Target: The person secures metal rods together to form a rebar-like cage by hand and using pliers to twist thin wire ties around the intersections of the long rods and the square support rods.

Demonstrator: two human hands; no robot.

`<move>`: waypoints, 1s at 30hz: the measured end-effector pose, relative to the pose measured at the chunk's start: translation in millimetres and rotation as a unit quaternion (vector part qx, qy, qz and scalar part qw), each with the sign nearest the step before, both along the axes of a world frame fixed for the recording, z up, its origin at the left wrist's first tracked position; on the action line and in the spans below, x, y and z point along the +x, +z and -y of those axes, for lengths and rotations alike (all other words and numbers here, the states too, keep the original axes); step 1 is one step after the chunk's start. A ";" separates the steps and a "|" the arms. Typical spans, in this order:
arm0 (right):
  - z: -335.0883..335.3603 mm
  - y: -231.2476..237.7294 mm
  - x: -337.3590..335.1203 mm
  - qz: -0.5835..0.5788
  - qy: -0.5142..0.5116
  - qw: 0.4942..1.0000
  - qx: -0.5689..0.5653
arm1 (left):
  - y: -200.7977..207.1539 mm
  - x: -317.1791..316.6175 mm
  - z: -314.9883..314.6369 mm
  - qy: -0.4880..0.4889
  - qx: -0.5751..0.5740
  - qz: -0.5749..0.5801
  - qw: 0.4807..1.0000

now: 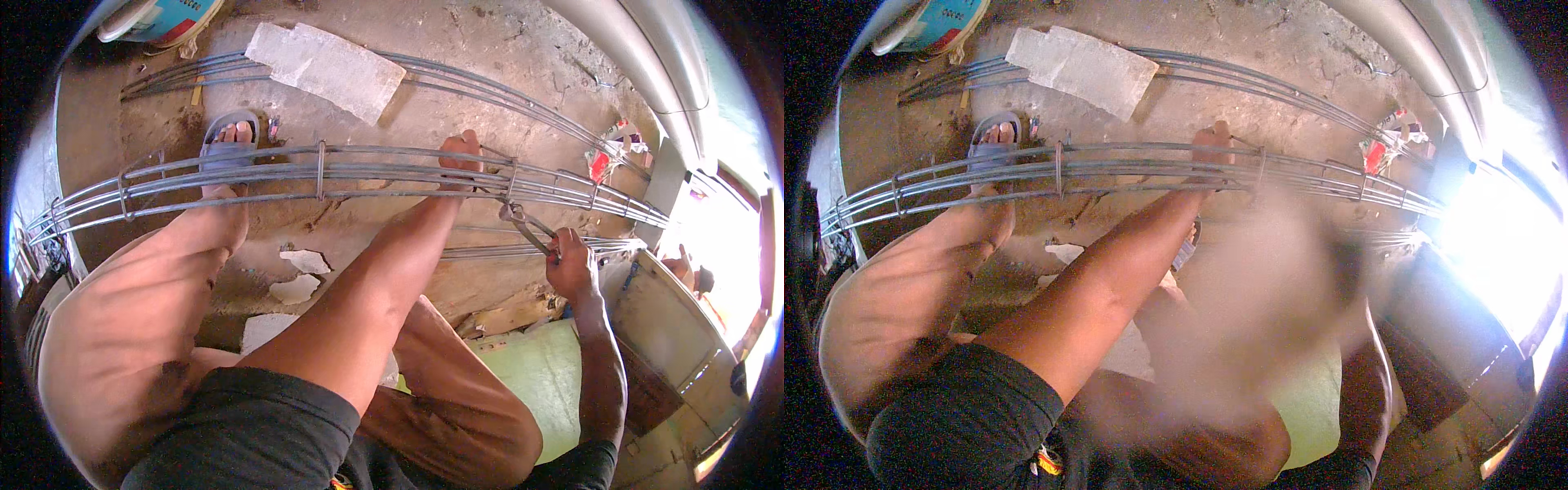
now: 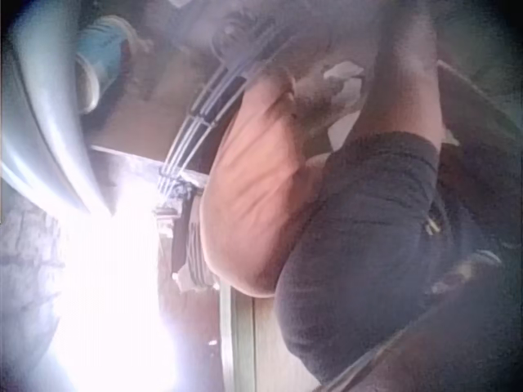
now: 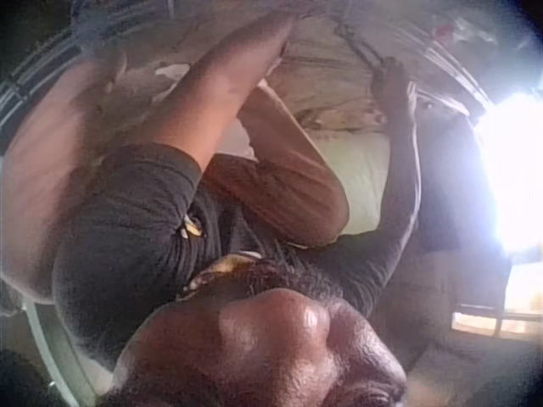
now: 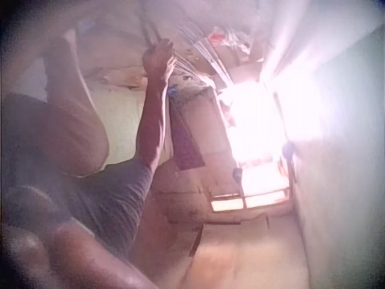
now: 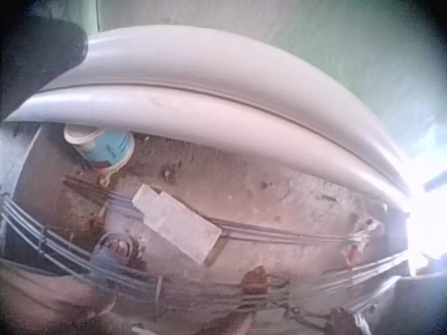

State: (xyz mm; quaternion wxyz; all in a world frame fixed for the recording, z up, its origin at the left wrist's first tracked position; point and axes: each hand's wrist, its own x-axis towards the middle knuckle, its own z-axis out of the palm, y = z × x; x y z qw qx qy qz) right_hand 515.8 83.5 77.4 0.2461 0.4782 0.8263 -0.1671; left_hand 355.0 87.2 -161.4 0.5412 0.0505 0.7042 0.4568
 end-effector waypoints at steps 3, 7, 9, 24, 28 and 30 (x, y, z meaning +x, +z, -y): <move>-6.4 -7.4 11.9 -0.014 0.019 1.000 0.010 | 1.3 0.7 0.7 -0.069 0.102 -0.231 0.965; -14.1 -19.3 17.7 -0.060 0.027 0.997 0.026 | -2.5 0.0 0.8 -0.068 0.037 -0.092 0.993; -16.4 -23.0 16.8 -0.017 0.039 0.999 0.007 | -6.1 -1.4 2.2 -0.087 0.052 -0.104 0.989; 63.7 -31.3 6.5 -0.094 -0.431 0.860 -0.257 | 9.1 -3.8 1.6 -0.019 0.024 -0.100 0.994; 86.4 -27.1 -18.8 -0.200 -0.599 0.690 -0.354 | 4.9 -4.0 -0.8 -0.014 0.022 -0.100 0.995; 88.0 -25.8 -22.6 -0.214 -0.601 0.665 -0.388 | -2.8 -0.4 -1.3 -0.003 0.040 -0.121 0.992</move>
